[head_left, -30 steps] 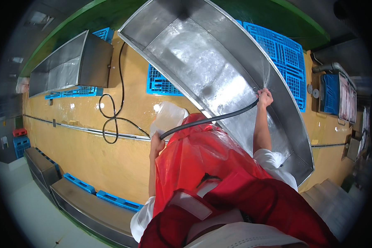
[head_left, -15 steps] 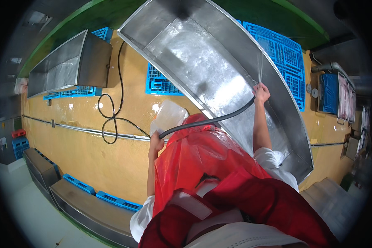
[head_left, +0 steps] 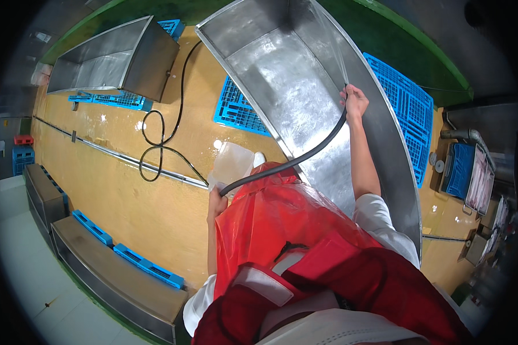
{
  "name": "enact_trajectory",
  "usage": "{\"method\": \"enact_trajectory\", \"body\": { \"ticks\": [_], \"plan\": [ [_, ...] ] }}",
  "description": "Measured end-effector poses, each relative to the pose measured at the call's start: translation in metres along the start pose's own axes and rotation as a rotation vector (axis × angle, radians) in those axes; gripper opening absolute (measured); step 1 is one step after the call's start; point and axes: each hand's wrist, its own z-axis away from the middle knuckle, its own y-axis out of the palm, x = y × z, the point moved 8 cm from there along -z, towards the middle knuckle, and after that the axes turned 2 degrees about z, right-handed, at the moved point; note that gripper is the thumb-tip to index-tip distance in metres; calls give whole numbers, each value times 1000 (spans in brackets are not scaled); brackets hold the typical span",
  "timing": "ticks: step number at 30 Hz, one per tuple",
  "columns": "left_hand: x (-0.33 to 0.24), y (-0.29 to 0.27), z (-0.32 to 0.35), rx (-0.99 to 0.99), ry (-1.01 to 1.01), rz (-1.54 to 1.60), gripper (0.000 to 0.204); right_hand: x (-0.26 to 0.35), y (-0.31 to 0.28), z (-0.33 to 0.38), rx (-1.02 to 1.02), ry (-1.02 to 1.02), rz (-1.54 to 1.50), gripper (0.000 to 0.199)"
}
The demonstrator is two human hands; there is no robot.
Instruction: The person rinses a large stainless steel tray with a hose, then scrubs it with a sponge and cleaning solution, and finally rinses it again. The person handles the tray and cleaning tools throughout the process.
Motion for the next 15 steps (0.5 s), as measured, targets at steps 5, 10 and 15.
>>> {"method": "enact_trajectory", "body": {
  "ticks": [5, 10, 15],
  "plan": [
    [-27, -1, -2, 19, 89, 8, 36, -40, -39, -12, -79, 91, 30, 23],
    [-3, 10, -20, 63, 84, -132, 26, -98, -129, -3, -259, 226, -46, 19],
    [-31, 24, -39, 139, 87, -281, 21, -125, -222, 42, -518, 245, -71, 18]
  ]
}}
